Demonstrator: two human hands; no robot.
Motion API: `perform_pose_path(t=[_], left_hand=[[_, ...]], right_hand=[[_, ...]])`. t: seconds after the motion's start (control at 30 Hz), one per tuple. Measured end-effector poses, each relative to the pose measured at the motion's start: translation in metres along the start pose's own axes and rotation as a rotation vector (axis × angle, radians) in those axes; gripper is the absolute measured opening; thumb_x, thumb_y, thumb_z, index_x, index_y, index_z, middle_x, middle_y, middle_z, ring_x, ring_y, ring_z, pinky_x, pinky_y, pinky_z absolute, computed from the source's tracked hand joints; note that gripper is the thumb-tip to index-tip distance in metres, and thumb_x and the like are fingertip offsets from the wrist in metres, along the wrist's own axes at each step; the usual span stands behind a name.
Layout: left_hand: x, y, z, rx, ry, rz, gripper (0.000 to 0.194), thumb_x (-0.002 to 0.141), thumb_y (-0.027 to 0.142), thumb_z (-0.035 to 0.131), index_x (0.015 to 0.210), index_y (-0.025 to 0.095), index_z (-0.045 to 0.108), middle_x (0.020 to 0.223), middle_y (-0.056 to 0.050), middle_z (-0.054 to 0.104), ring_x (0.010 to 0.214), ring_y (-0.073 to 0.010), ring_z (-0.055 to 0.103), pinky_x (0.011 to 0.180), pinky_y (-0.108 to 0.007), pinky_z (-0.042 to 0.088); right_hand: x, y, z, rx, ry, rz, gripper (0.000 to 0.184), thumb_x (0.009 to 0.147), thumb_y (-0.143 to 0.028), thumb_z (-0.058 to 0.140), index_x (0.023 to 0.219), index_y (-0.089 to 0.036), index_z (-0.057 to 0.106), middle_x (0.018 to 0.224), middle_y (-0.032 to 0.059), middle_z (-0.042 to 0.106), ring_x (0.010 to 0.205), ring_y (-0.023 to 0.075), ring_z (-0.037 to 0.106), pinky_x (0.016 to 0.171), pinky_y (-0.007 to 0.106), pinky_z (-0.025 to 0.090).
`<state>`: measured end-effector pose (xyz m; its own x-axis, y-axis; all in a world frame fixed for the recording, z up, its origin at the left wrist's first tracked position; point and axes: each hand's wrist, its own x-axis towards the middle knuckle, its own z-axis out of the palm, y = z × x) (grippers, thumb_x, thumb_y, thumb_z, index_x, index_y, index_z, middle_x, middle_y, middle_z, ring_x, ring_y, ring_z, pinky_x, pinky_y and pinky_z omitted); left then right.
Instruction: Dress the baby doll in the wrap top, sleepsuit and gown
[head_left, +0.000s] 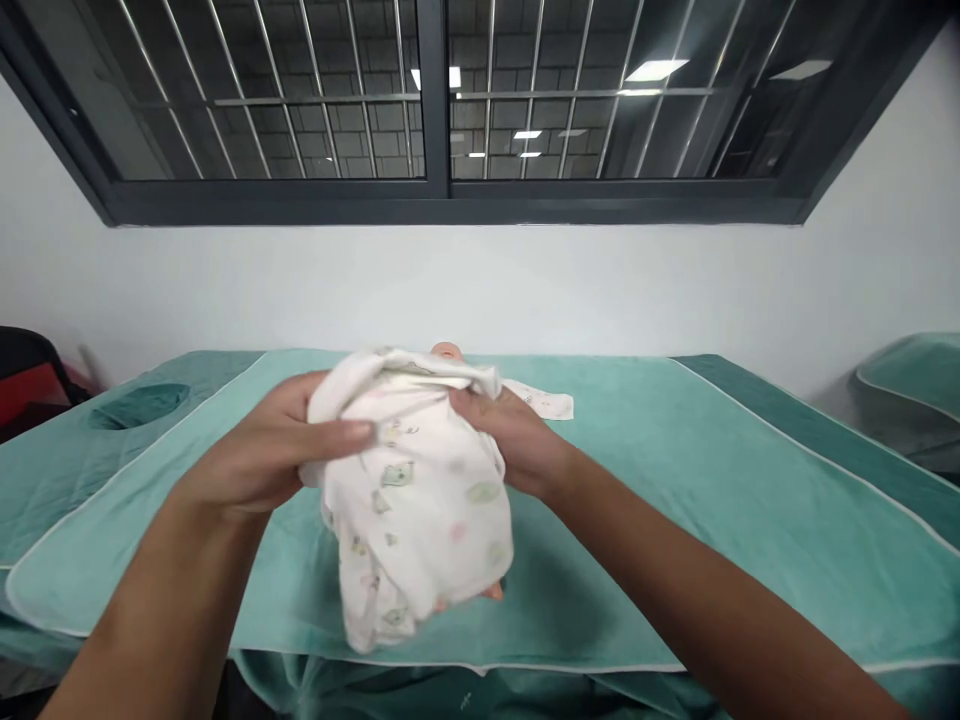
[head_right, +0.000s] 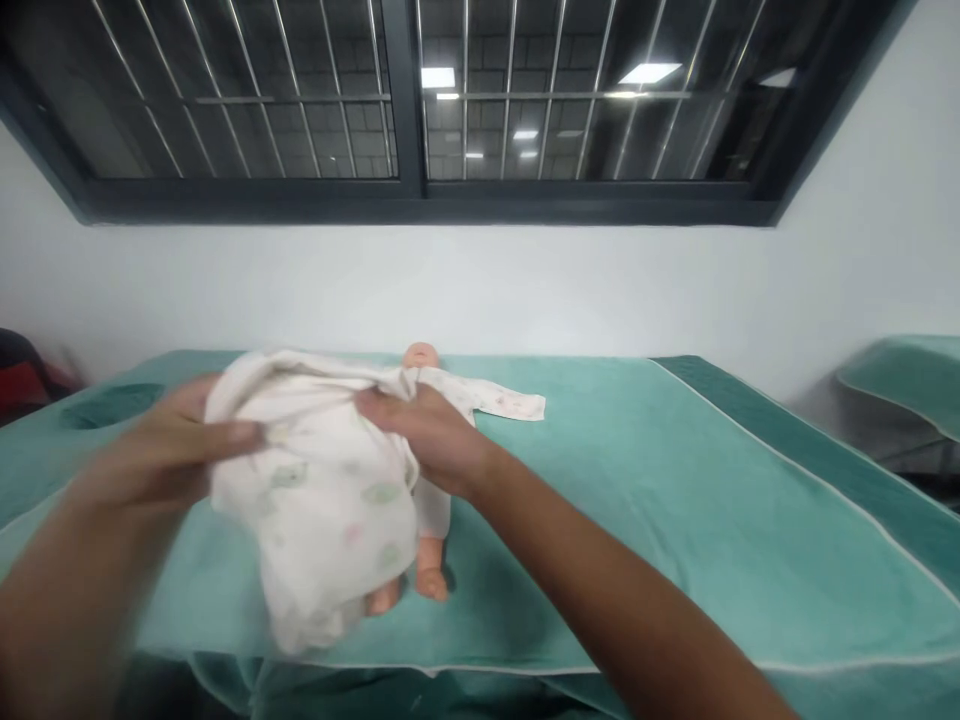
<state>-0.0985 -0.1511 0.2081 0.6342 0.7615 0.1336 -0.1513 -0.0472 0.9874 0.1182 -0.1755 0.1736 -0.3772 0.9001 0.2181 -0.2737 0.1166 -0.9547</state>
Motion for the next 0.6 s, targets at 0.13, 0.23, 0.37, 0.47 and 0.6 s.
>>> perform_pose_path(t=[0.13,0.23,0.37,0.47,0.6], left_hand=[[-0.012,-0.036,0.020,-0.207,0.147,-0.027,0.054,0.060,0.033,0.082,0.109,0.017,0.066,0.083,-0.007,0.073,0.066,-0.0230,0.068,0.058,-0.030,0.054],[-0.023,-0.080,0.037,-0.178,0.139,-0.313,0.050,0.072,0.039,0.074,0.116,0.017,0.063,0.096,-0.010,0.072,0.081,-0.0264,0.068,0.073,-0.036,0.055],[-0.031,-0.121,0.054,0.130,0.015,-0.443,0.044,0.083,0.048,0.059,0.118,0.020,0.061,0.109,-0.007,0.069,0.096,-0.0254,0.064,0.087,-0.037,0.049],[-0.029,-0.131,0.065,0.380,-0.089,-0.414,0.040,0.086,0.047,0.052,0.115,0.023,0.062,0.115,-0.006,0.066,0.106,-0.0259,0.059,0.093,-0.036,0.045],[-0.022,-0.136,0.074,0.602,-0.153,-0.405,0.040,0.086,0.042,0.049,0.119,0.023,0.061,0.126,-0.008,0.060,0.117,-0.0286,0.052,0.100,-0.038,0.039]], right_hand=[[-0.033,0.034,0.006,-0.040,-0.029,0.172,0.047,0.074,-0.049,0.073,0.111,-0.021,0.065,0.090,0.0045,0.069,0.094,0.0233,0.063,0.085,0.038,0.050],[-0.073,0.066,0.002,0.039,-0.011,0.271,0.042,0.077,-0.045,0.070,0.111,-0.021,0.066,0.097,0.0050,0.068,0.099,0.0246,0.062,0.090,0.040,0.048],[-0.128,0.109,-0.011,0.082,0.167,0.365,0.025,0.077,-0.039,0.069,0.096,-0.023,0.069,0.091,0.0032,0.067,0.087,0.0250,0.062,0.083,0.038,0.047],[-0.154,0.136,-0.020,-0.183,0.436,0.380,0.009,0.072,-0.030,0.069,0.073,-0.024,0.062,0.075,0.0017,0.061,0.073,0.0232,0.056,0.066,0.035,0.043],[-0.163,0.161,-0.022,-0.376,0.611,0.367,0.011,0.072,-0.026,0.062,0.066,-0.024,0.055,0.069,0.0027,0.057,0.070,0.0228,0.051,0.063,0.035,0.039]])
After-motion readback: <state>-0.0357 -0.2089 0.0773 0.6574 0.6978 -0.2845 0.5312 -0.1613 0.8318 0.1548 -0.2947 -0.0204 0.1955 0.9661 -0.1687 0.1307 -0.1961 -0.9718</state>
